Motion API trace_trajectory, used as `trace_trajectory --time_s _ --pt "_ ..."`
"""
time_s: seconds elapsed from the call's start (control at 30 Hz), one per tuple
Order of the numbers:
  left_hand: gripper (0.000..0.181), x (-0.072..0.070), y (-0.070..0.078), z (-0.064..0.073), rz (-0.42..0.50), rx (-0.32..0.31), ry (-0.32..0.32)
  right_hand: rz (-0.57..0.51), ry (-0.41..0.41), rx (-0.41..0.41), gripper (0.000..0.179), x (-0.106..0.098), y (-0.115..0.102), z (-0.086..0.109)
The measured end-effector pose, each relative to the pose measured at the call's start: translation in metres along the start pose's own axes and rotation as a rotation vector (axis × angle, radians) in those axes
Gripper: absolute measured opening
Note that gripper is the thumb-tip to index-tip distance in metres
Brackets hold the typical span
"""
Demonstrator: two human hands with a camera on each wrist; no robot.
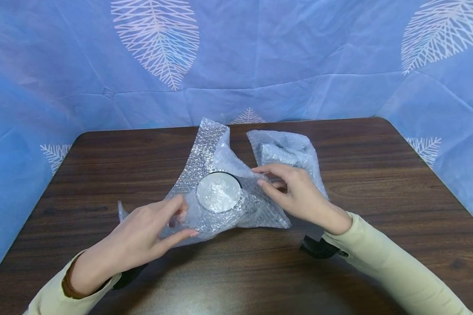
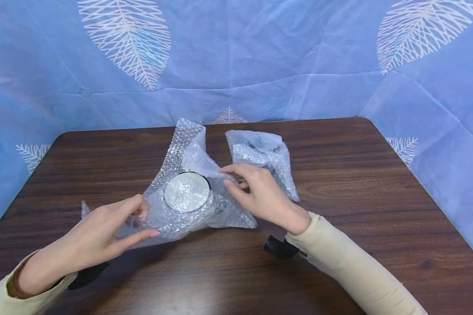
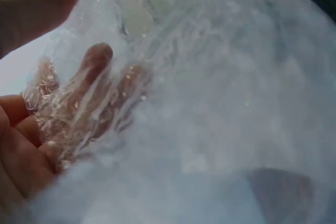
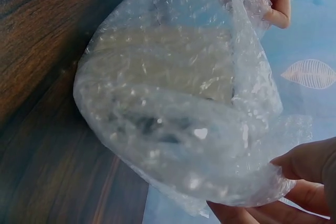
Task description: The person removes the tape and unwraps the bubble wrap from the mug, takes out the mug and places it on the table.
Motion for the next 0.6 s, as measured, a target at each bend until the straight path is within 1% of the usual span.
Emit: trace_trajectory --time_s 0.07,0.17,0.33,0.4,0.5,0.6 --pt "0.033 -0.002 0.0 -0.001 -0.026 0.028 0.018 0.008 0.008 -0.002 0.025 -0.001 0.001 0.0" --pt "0.035 -0.006 -0.002 -0.002 -0.059 0.051 0.033 0.016 0.017 0.009 0.023 -0.001 0.002 0.0" --pt "0.038 -0.01 -0.005 -0.004 -0.111 0.054 0.028 -0.035 0.001 0.067 0.02 -0.001 0.007 0.0" --pt "0.038 -0.012 -0.007 -0.004 -0.132 0.065 0.027 -0.056 -0.009 0.095 0.018 -0.001 0.008 0.001" --pt "0.039 -0.014 -0.009 -0.003 -0.165 0.08 0.031 -0.055 -0.017 0.137 0.015 -0.003 0.01 0.002" --pt "0.041 -0.017 -0.013 -0.002 -0.195 0.08 0.034 -0.053 -0.025 0.158 0.014 -0.003 0.012 0.004"
Point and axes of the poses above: each hand's wrist, its own z-axis away from the middle knuckle, its own x-axis out of the palm, y = z × x, the point moved 4 cm from there along -z, towards the middle knuckle, and after that the axes turned 13 degrees about x, right-handed, at the moved point
